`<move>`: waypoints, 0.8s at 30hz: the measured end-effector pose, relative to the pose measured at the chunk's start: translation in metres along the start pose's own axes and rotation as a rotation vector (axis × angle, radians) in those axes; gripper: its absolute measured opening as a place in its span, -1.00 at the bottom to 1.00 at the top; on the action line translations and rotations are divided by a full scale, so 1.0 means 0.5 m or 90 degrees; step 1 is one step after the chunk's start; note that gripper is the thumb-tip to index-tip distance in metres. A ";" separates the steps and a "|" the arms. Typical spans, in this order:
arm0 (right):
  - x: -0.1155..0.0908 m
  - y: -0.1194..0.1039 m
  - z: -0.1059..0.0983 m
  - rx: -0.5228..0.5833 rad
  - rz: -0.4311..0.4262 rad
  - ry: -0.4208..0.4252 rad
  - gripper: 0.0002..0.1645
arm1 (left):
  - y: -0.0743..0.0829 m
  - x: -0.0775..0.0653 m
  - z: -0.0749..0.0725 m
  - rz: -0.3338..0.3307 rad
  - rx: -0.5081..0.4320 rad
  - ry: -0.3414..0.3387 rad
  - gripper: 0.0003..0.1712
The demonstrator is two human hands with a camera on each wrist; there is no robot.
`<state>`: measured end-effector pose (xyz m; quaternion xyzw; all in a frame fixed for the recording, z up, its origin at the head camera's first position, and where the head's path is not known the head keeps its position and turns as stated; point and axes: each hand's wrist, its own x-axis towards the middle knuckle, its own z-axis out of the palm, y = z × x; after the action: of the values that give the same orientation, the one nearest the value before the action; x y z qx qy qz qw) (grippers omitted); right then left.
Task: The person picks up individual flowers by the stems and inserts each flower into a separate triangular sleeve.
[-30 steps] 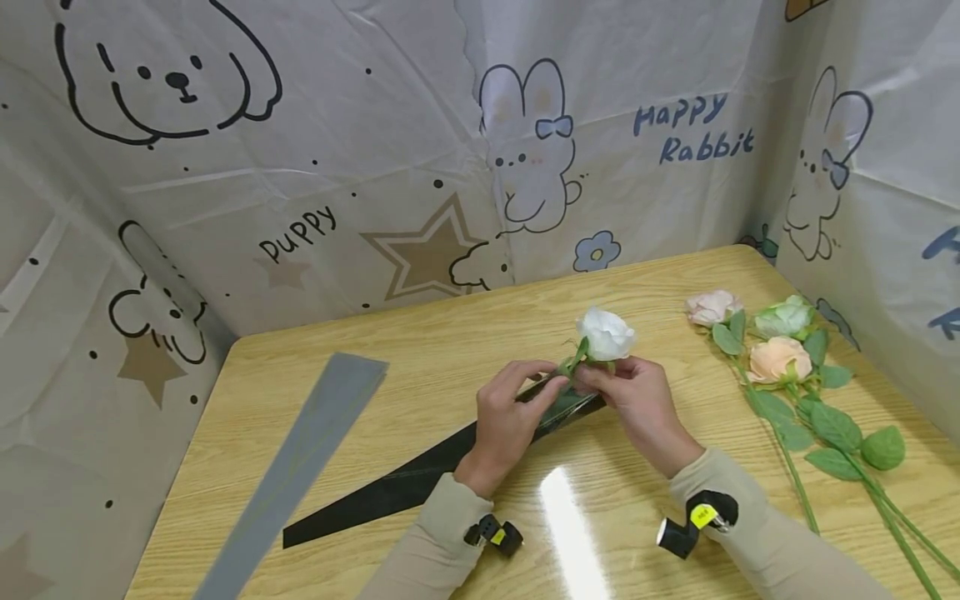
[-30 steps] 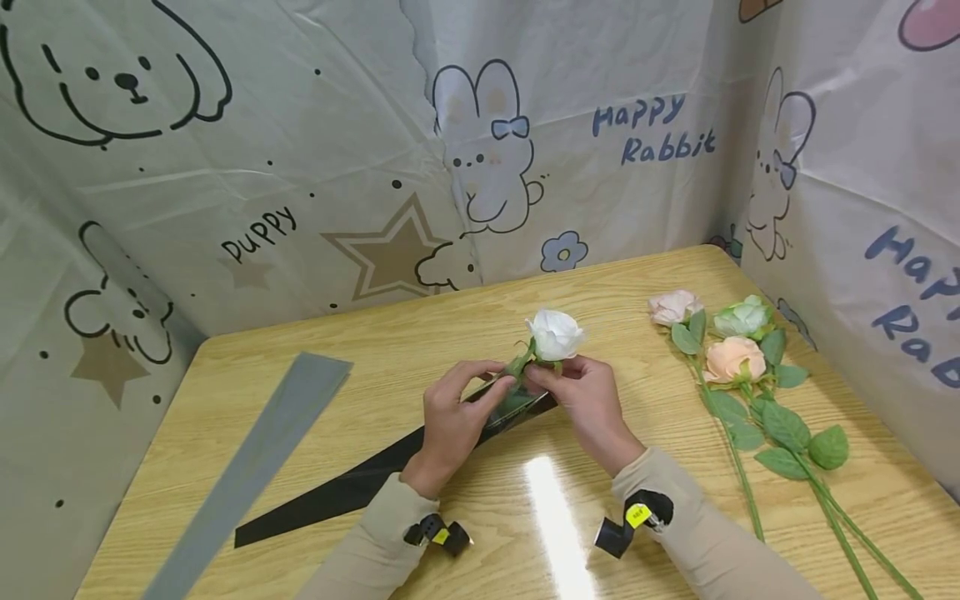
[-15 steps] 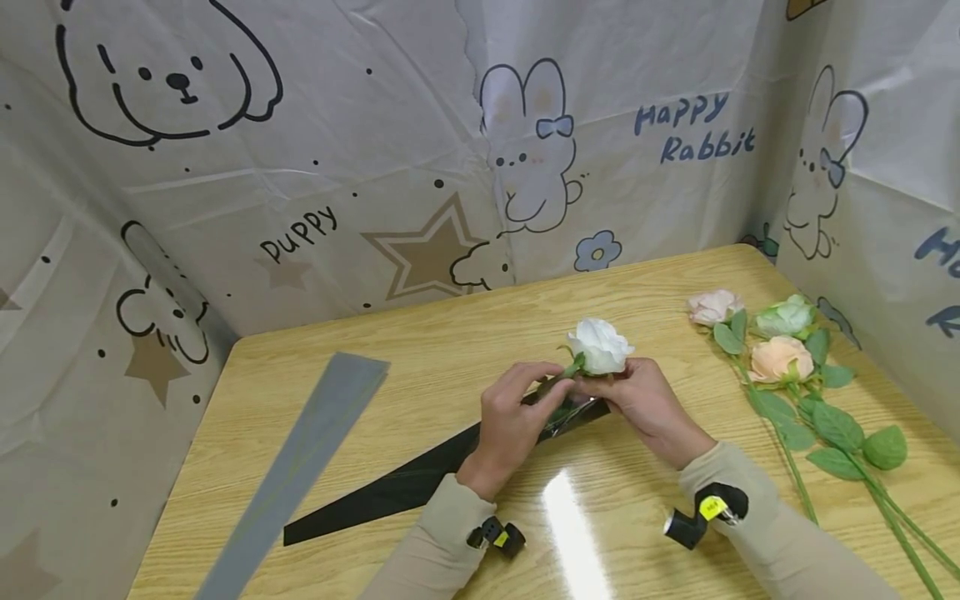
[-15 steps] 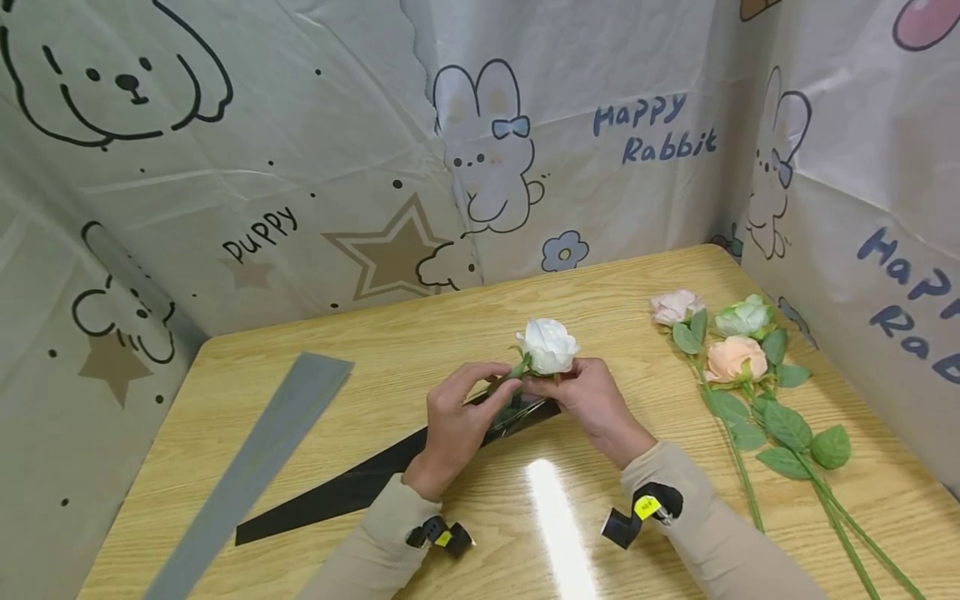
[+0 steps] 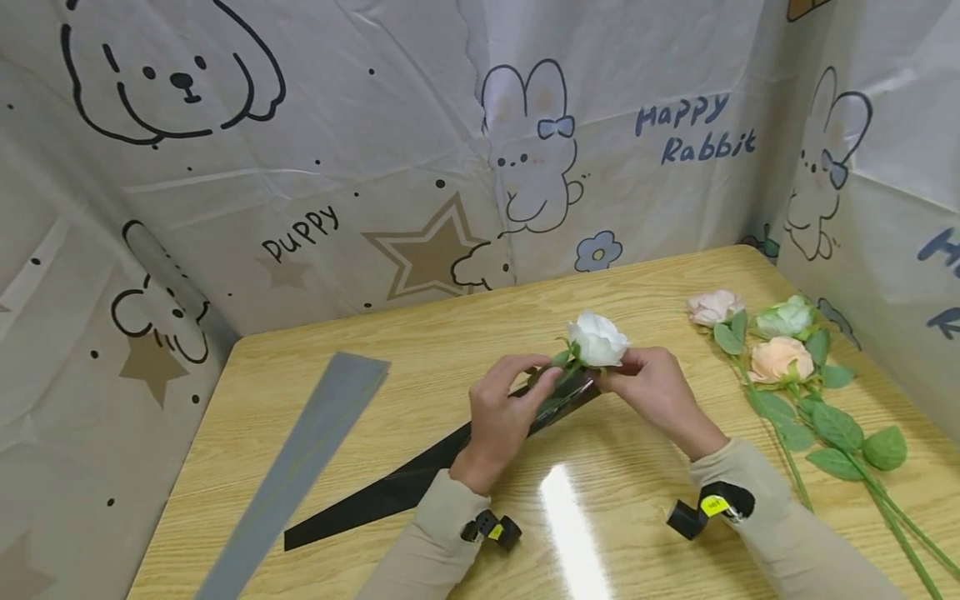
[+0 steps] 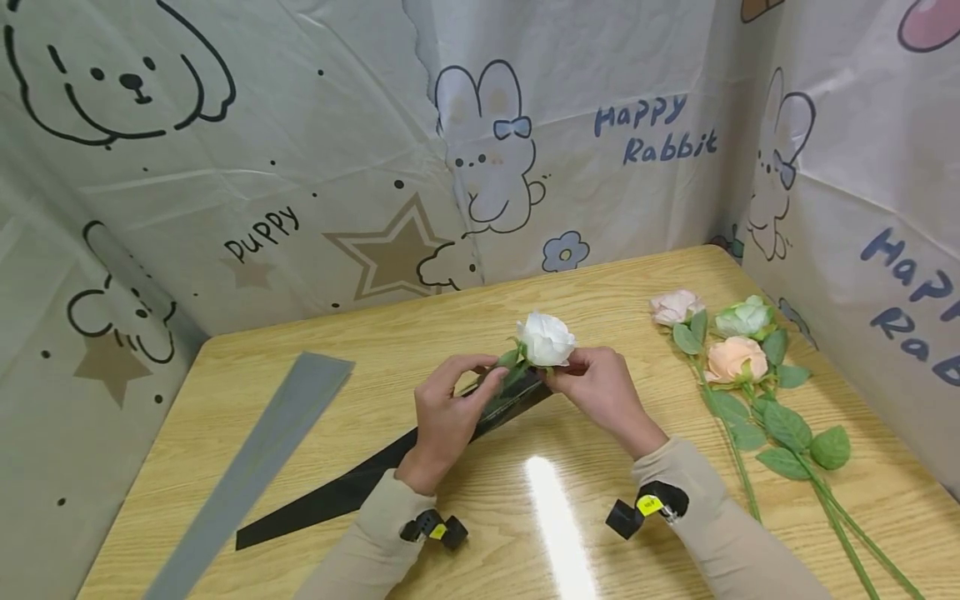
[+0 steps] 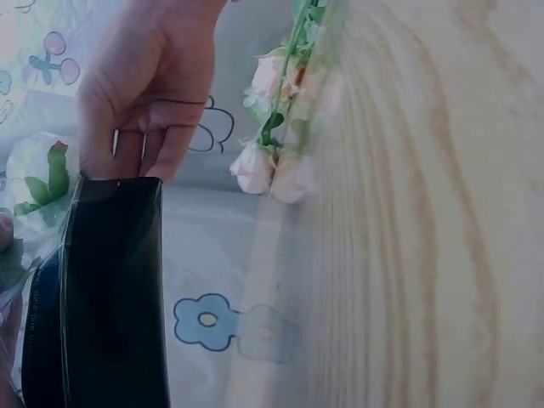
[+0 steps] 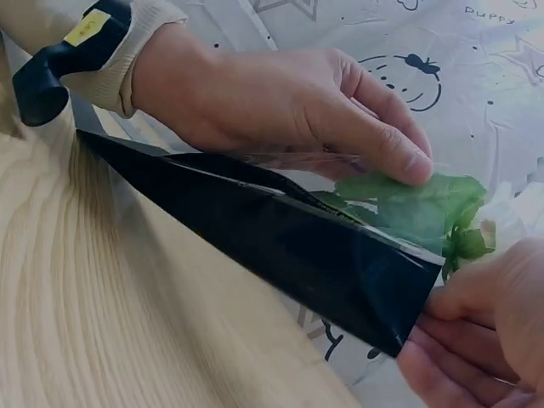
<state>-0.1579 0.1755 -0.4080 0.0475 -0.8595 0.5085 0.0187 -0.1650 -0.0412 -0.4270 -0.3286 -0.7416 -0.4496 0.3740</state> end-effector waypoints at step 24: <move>-0.003 0.041 0.048 0.184 0.083 -0.305 -0.39 | -0.014 0.004 -0.009 0.010 0.020 0.034 -0.83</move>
<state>-0.1583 0.1645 -0.4376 0.1127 -0.7591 0.6005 -0.2246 -0.1706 -0.0477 -0.4268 -0.3163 -0.7358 -0.4437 0.4022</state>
